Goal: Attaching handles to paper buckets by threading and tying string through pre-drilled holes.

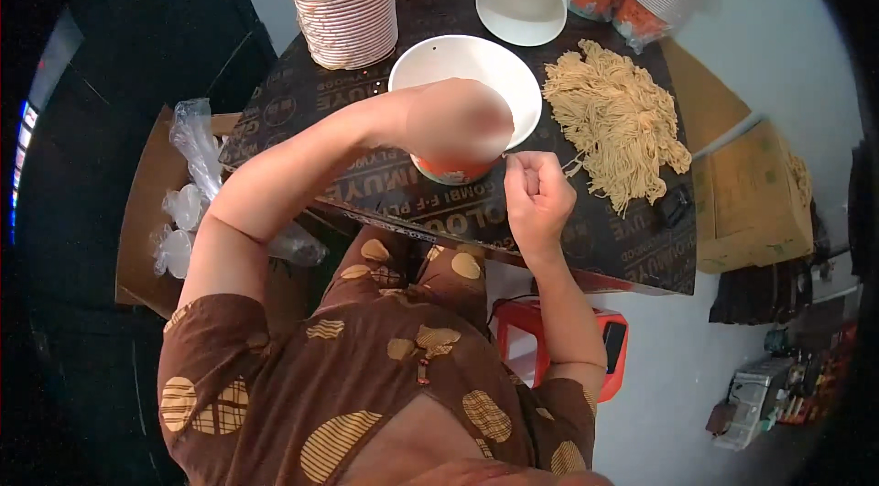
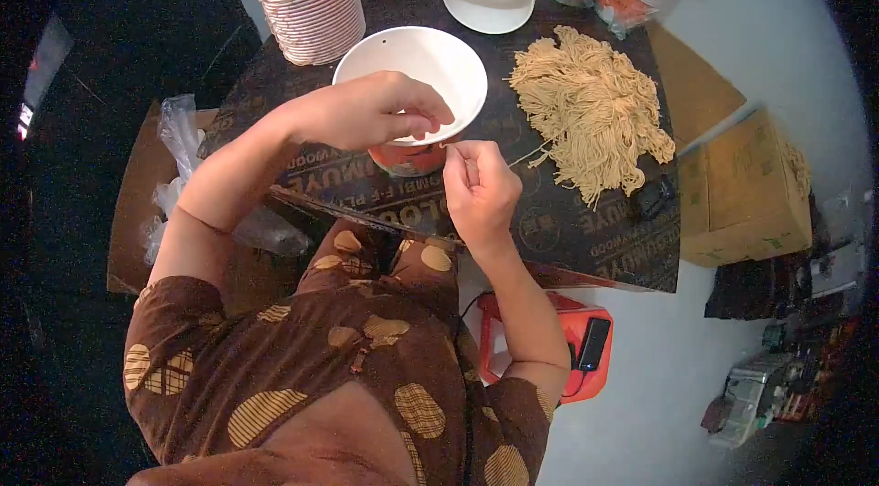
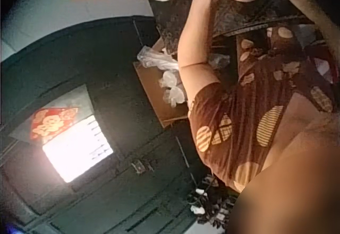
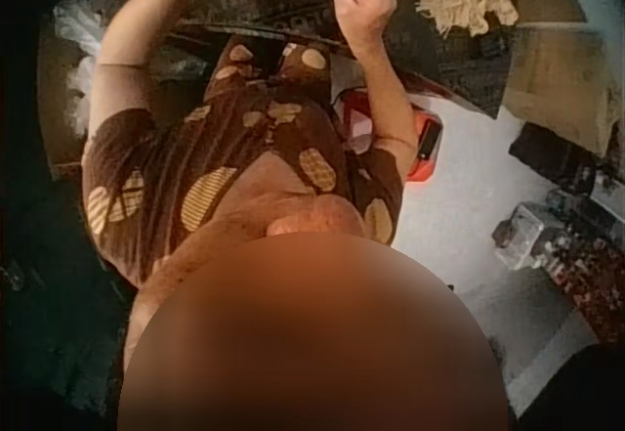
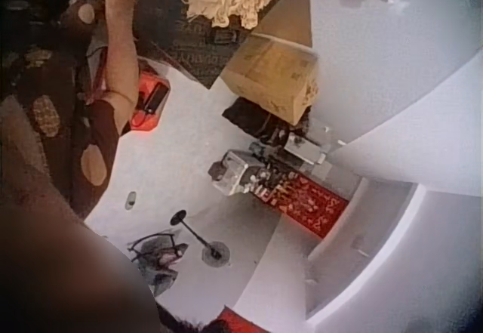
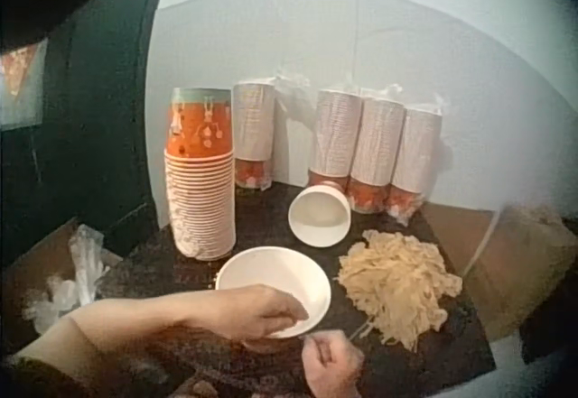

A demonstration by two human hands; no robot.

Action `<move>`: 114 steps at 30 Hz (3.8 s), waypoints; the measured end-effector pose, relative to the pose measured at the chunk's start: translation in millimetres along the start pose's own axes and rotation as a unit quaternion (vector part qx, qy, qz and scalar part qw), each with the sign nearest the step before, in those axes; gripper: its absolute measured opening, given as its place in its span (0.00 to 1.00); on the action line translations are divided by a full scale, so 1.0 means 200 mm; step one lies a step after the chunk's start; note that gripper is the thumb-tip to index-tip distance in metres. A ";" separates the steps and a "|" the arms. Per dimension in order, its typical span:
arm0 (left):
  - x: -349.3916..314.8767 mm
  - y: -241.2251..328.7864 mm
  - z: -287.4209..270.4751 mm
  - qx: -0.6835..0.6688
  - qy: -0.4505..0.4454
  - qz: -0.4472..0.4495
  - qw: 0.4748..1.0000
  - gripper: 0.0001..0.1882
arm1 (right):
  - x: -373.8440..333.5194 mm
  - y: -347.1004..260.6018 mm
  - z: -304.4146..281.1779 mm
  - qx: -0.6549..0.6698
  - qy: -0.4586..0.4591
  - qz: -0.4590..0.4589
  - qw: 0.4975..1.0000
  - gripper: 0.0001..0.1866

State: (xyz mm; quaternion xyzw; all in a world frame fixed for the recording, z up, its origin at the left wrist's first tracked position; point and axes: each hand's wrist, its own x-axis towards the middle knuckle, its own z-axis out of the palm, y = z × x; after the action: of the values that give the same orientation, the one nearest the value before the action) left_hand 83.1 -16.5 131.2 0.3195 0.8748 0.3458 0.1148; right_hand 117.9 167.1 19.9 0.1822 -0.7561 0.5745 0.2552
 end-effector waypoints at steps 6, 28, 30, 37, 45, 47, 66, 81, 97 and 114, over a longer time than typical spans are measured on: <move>0.04 -0.03 -0.01 -0.024 -0.042 0.018 0.999 0.12 | 0.00 0.01 0.01 -0.001 0.010 -0.029 1.000 0.04; 0.11 -0.06 -0.03 -0.034 -0.086 -0.001 0.996 0.09 | 0.00 0.00 0.02 -0.007 0.060 -0.074 0.995 0.05; 0.12 -0.06 -0.03 -0.022 -0.095 -0.010 0.995 0.08 | 0.00 0.00 0.03 -0.013 0.057 -0.083 0.995 0.05; 0.12 -0.05 -0.03 -0.018 -0.103 -0.015 0.994 0.07 | -0.01 0.04 0.05 -0.045 0.057 -0.120 0.990 0.07; 0.13 -0.09 -0.02 -0.023 -0.096 0.017 0.995 0.07 | 0.00 0.06 0.05 -0.048 0.030 -0.144 0.988 0.07; 0.13 -0.09 -0.02 -0.022 -0.096 0.018 0.995 0.07 | 0.00 0.04 0.03 -0.070 0.013 -0.139 0.988 0.07; -0.27 0.21 0.13 0.094 0.283 0.053 0.953 0.14 | -0.07 -0.11 -0.05 0.214 0.028 0.062 0.974 0.03; -0.27 0.09 0.38 -0.421 0.115 -0.097 0.895 0.09 | -0.13 -0.17 -0.10 0.140 -0.039 0.014 0.989 0.02; -0.27 0.00 0.48 -0.099 0.433 0.032 0.896 0.10 | -0.11 -0.15 -0.06 -0.007 0.040 -0.030 0.999 0.03; -0.33 -0.01 0.44 -0.113 0.447 0.097 0.882 0.09 | -0.06 -0.06 0.01 -0.002 0.053 -0.058 0.997 0.03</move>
State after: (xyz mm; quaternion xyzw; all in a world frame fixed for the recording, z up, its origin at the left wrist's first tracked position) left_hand 169.3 -13.5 63.6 0.1994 0.7532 0.5574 -0.2869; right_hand 134.3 161.9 20.8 0.1948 -0.7309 0.5657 0.3283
